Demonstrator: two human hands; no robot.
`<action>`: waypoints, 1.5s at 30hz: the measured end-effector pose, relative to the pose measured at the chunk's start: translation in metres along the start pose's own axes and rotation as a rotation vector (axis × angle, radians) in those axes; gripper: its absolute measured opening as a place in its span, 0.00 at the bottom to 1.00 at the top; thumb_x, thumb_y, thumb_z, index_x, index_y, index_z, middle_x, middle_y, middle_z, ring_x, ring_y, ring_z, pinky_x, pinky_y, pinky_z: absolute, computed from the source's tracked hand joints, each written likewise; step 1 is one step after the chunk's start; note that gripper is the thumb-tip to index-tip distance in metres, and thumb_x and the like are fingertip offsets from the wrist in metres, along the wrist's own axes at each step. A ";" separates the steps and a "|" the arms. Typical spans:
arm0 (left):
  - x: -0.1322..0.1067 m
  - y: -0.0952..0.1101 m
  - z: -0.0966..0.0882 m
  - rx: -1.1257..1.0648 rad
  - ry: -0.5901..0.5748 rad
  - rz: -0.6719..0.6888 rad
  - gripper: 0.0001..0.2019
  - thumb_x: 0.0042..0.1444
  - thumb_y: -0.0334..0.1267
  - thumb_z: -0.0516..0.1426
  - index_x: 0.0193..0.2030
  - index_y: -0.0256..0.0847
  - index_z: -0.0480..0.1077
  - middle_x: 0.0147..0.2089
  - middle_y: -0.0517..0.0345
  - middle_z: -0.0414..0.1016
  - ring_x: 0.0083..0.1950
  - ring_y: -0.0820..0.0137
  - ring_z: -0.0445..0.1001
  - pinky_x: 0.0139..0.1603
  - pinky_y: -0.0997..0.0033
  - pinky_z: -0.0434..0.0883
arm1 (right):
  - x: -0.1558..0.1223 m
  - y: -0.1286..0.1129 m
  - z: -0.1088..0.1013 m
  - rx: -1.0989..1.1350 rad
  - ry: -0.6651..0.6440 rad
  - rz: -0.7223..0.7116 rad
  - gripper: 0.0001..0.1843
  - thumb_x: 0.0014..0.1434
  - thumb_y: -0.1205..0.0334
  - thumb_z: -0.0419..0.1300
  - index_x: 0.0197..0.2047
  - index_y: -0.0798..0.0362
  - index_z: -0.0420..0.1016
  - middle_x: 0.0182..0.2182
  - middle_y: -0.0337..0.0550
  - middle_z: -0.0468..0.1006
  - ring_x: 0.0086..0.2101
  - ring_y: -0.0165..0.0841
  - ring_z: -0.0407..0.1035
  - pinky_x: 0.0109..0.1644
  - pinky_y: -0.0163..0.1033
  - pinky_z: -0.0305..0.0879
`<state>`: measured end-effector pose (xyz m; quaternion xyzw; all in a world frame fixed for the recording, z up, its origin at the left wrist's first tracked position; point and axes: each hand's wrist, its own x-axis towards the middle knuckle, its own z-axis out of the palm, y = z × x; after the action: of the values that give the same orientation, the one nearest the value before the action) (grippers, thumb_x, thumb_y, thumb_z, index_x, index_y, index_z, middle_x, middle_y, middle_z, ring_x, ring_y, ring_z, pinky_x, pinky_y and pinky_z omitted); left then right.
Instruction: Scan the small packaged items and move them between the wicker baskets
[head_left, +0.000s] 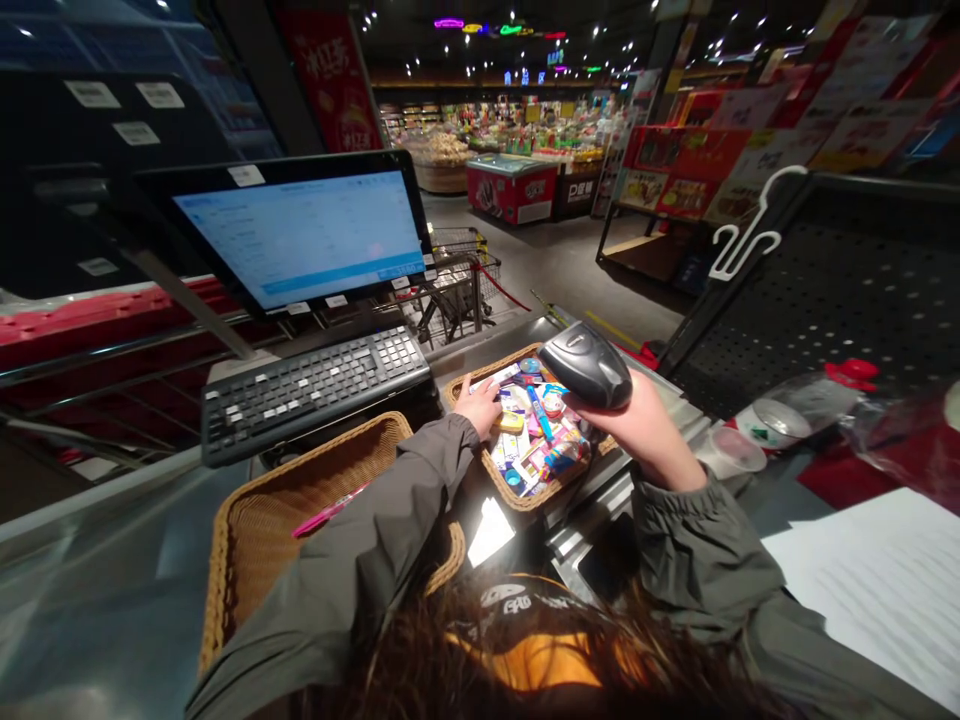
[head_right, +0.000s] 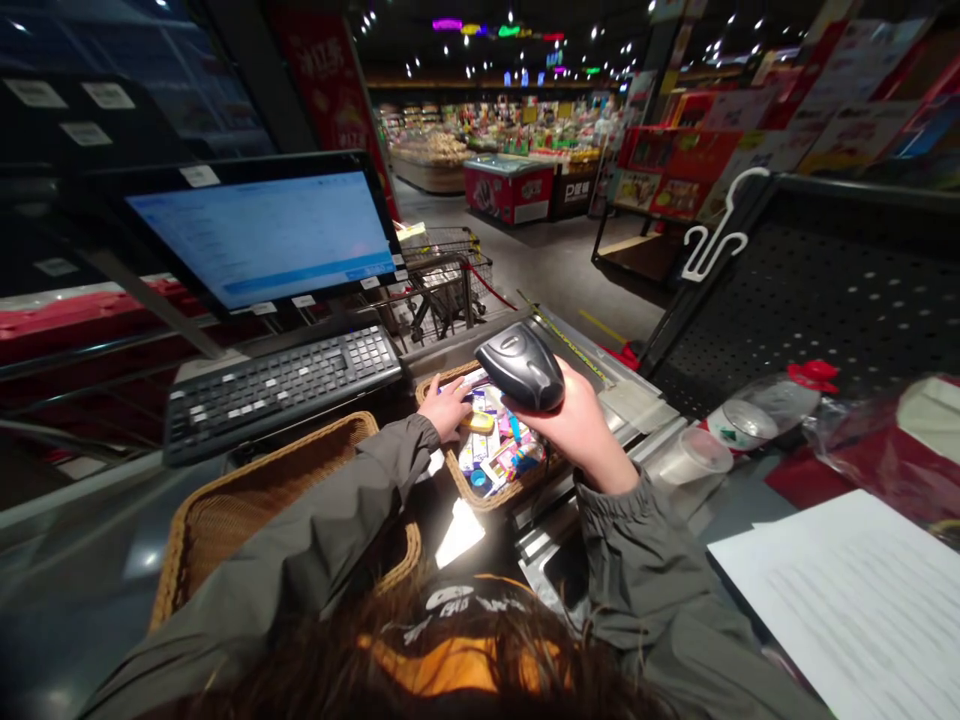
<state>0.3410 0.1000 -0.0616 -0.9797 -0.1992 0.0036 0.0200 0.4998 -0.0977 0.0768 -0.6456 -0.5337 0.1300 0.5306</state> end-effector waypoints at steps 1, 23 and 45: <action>0.002 -0.001 0.002 -0.004 0.001 0.006 0.17 0.42 0.33 0.66 0.42 0.43 0.77 0.69 0.48 0.63 0.73 0.48 0.52 0.70 0.31 0.36 | -0.001 -0.001 0.000 -0.002 -0.007 -0.002 0.34 0.41 0.46 0.74 0.48 0.57 0.76 0.46 0.55 0.81 0.45 0.48 0.76 0.54 0.52 0.71; -0.084 -0.052 -0.101 -0.317 0.754 -0.128 0.08 0.54 0.43 0.63 0.40 0.46 0.80 0.75 0.54 0.53 0.75 0.54 0.49 0.72 0.41 0.49 | -0.010 -0.026 0.030 -0.212 -0.184 -0.325 0.32 0.52 0.55 0.67 0.59 0.51 0.69 0.57 0.52 0.74 0.57 0.49 0.70 0.62 0.56 0.66; -0.257 -0.093 -0.136 -0.067 0.961 -0.446 0.07 0.56 0.43 0.61 0.38 0.48 0.80 0.77 0.62 0.44 0.77 0.56 0.43 0.73 0.38 0.40 | -0.021 -0.101 0.145 -0.214 -0.443 -0.686 0.24 0.52 0.65 0.62 0.53 0.53 0.72 0.54 0.55 0.75 0.61 0.52 0.63 0.65 0.62 0.60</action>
<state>0.0702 0.0798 0.0774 -0.8050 -0.3710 -0.4563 0.0779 0.3296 -0.0486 0.0928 -0.4383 -0.8293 0.0253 0.3457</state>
